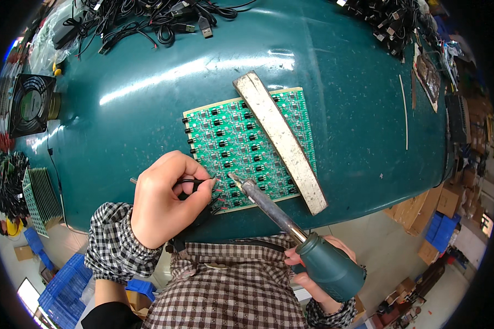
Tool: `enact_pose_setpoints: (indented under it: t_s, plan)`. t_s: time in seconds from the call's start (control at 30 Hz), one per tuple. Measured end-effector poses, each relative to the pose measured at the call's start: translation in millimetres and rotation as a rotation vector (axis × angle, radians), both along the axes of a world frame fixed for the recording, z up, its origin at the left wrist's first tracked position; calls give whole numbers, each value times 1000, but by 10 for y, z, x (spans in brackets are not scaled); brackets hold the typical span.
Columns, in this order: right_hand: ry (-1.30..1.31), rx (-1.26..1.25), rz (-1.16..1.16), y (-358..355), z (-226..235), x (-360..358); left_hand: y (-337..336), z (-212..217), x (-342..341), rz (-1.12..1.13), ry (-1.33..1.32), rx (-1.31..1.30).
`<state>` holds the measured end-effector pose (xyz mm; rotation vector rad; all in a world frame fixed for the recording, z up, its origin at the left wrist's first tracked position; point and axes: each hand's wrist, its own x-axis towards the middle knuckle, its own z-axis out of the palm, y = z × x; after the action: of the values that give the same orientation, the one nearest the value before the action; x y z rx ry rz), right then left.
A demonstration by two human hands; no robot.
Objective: The person solders USB cable wires onto a circuit board using a soldering gun, positioning each wire against the board contacts by hand.
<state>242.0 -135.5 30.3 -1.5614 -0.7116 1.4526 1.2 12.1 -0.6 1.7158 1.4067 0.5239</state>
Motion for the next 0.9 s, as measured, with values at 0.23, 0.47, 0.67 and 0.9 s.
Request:
enact_pose_setpoints:
  t_s: [0.23, 0.47, 0.67, 0.9]
  plan:
    - [-43, -5, 53, -54, -36, 39, 46, 14, -11, -42, -3, -1]
    - [-51, -21, 4, -44, -17, -7, 54, 4, 2, -60, -6, 38]
    - [-29, -21, -1, -94, -62, 13, 64, 6, 7, -46, -28, 47]
    - [-162, 7, 147, -176, -126, 104, 72, -11, 7, -48, -32, 14]
